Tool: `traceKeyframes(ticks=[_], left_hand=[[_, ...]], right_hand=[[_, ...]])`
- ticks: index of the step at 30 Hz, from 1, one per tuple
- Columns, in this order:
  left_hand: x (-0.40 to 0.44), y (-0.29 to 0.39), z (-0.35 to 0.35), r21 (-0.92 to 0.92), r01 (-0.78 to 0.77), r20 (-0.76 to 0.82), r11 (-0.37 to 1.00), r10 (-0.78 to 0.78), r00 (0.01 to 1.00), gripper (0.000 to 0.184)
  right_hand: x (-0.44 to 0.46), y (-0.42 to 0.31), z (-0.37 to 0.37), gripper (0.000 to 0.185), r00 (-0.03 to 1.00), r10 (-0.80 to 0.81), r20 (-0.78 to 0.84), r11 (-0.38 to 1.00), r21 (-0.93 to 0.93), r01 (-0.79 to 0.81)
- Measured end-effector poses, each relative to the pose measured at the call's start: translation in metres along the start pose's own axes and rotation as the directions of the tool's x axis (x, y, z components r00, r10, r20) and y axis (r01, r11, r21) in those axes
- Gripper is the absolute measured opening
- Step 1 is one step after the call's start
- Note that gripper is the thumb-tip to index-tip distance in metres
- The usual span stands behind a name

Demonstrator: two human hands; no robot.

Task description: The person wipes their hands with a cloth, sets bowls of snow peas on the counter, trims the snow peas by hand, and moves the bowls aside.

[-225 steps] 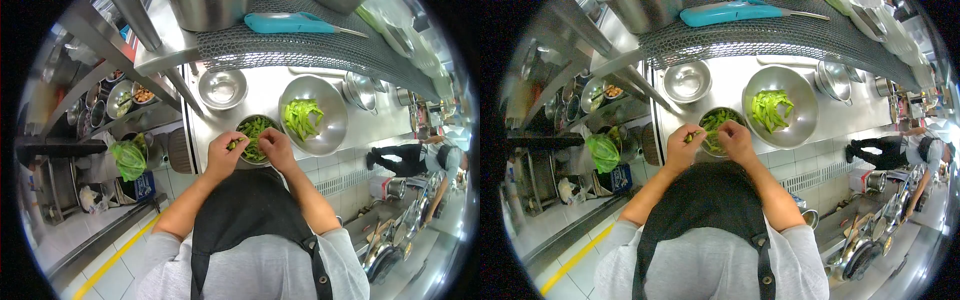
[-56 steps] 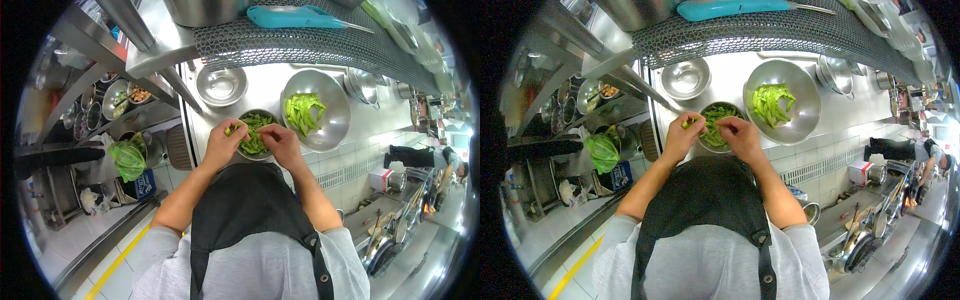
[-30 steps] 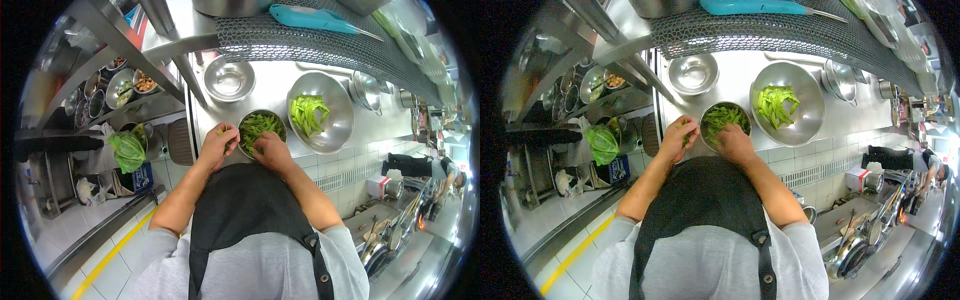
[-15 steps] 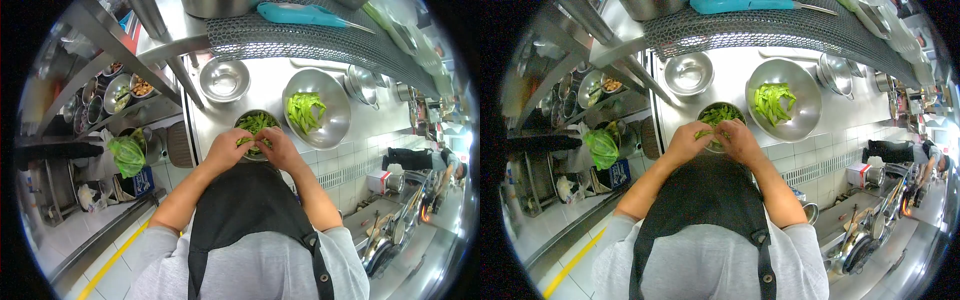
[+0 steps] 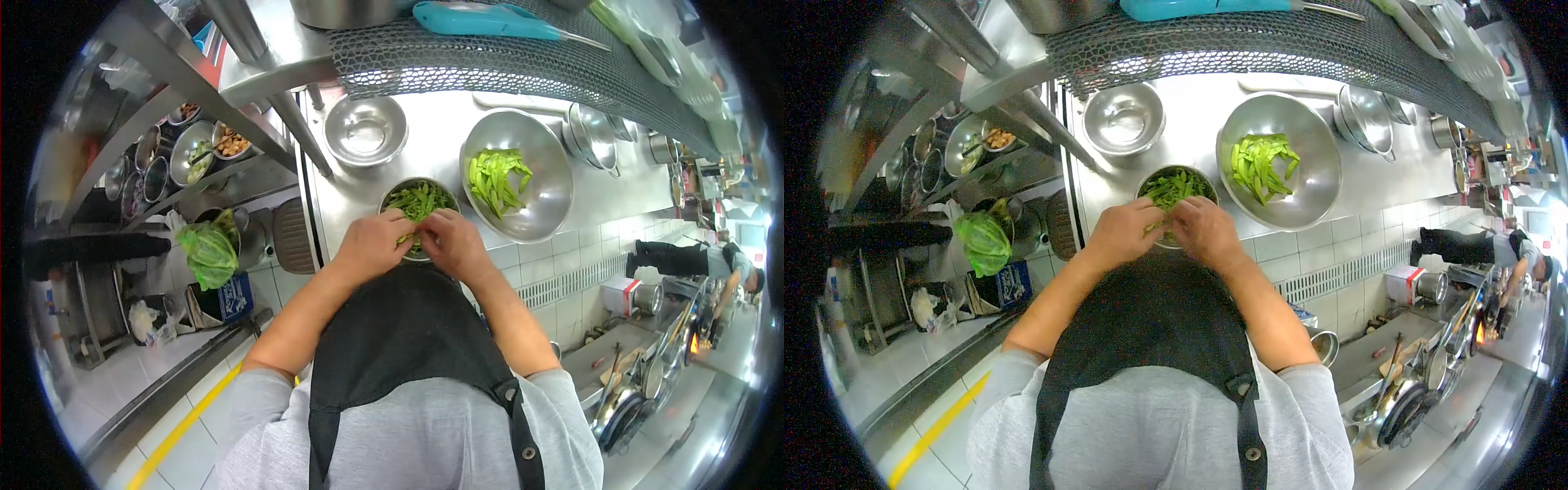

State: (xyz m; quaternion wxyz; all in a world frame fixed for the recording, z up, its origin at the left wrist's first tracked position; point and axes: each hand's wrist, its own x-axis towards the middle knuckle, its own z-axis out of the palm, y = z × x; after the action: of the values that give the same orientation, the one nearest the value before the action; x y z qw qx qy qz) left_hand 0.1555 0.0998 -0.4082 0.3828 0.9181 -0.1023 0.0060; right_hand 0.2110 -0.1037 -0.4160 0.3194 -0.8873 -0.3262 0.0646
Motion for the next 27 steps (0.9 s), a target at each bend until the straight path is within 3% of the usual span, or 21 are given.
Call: traceKeyframes(ticks=[1,2,4,7,10,11,17,22,25,26,27], left_hand=[[0.002,-0.001,0.001,-0.003,-0.019,0.006,1.0,0.019,1.0,0.018],[0.005,-0.005,0.003,-0.08,-0.018,-0.049,0.997,0.015,0.999,0.018],[0.009,-0.014,0.01,-0.232,-0.03,-0.155,0.972,-0.006,0.988,0.018],[0.009,-0.011,0.016,-0.544,0.158,-0.212,0.824,-0.317,0.924,0.019],[0.011,-0.019,0.005,-0.931,0.299,0.108,0.21,-0.624,0.774,0.023],[0.01,-0.023,0.007,-0.958,0.251,0.123,0.138,-0.594,0.795,0.024],[0.008,-0.015,0.014,-0.964,0.261,0.181,0.059,-0.575,0.798,0.021],[0.009,-0.003,0.008,-0.929,0.304,0.147,0.211,-0.542,0.827,0.019],[0.006,-0.002,0.013,-0.946,0.195,0.003,0.258,-0.597,0.802,0.017],[0.005,-0.004,0.015,-0.952,0.14,-0.065,0.272,-0.627,0.777,0.016],[0.005,-0.01,0.012,-0.973,0.112,-0.039,0.202,-0.623,0.781,0.014]], right_hand=[[0.001,-0.001,0.002,0.008,0.998,-0.035,-0.052,0.999,-0.001,0.035],[0.001,-0.003,0.003,0.008,0.993,0.106,-0.055,0.98,0.175,-0.095],[-0.002,-0.007,0.004,0.008,0.928,0.373,0.013,0.801,0.501,-0.329],[-0.004,0.007,0.005,0.012,0.912,0.409,0.014,0.725,0.602,-0.335],[-0.009,0.017,0.008,0.014,0.931,0.362,0.057,0.712,0.627,-0.315],[-0.009,0.014,0.006,0.015,0.93,0.364,0.054,0.712,0.628,-0.315],[0.001,-0.004,-0.005,0.018,0.958,0.287,0.032,0.77,0.587,-0.25],[0.01,-0.012,-0.007,0.014,0.975,0.217,0.051,0.878,0.426,-0.218],[0.007,0.011,0.009,0.011,0.902,0.432,0.015,0.743,0.561,-0.365],[0.006,0.012,0.006,0.011,0.911,0.411,0.007,0.79,0.495,-0.361],[0.004,0.015,0.002,0.01,0.921,0.389,0.001,0.833,0.427,-0.352]])
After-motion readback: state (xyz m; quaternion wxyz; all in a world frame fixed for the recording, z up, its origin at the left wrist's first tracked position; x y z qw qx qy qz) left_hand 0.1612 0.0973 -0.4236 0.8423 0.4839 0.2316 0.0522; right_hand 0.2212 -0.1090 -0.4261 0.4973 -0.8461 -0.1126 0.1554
